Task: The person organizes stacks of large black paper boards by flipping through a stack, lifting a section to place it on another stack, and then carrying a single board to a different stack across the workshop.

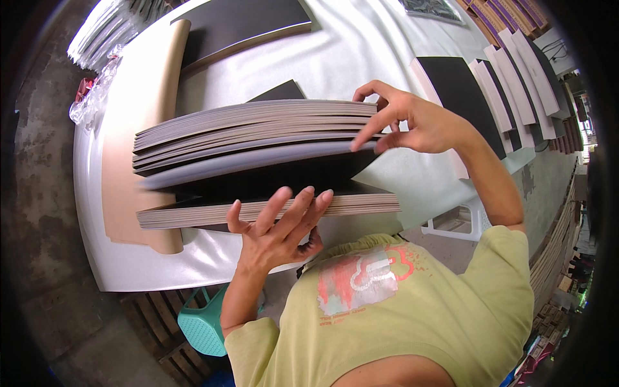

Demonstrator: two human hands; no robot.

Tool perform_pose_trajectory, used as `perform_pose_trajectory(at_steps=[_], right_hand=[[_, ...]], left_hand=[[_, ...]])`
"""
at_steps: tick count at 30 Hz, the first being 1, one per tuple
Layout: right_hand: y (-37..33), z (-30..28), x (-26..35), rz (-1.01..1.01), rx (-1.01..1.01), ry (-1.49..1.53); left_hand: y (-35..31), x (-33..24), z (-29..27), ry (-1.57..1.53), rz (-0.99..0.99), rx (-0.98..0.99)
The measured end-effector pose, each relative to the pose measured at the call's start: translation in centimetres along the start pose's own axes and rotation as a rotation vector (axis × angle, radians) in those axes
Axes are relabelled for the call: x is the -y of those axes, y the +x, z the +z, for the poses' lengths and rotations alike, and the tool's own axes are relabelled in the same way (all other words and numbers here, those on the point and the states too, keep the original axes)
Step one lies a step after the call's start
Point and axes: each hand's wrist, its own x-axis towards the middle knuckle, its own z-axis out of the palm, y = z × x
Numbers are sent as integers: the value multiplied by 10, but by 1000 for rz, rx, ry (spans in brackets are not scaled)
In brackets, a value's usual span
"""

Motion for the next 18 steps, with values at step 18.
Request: perform_pose_trajectory(at_steps=[18], right_hand=[[-5, 9, -5, -57, -81, -225]], left_hand=[[1, 0, 1, -47, -55, 32]])
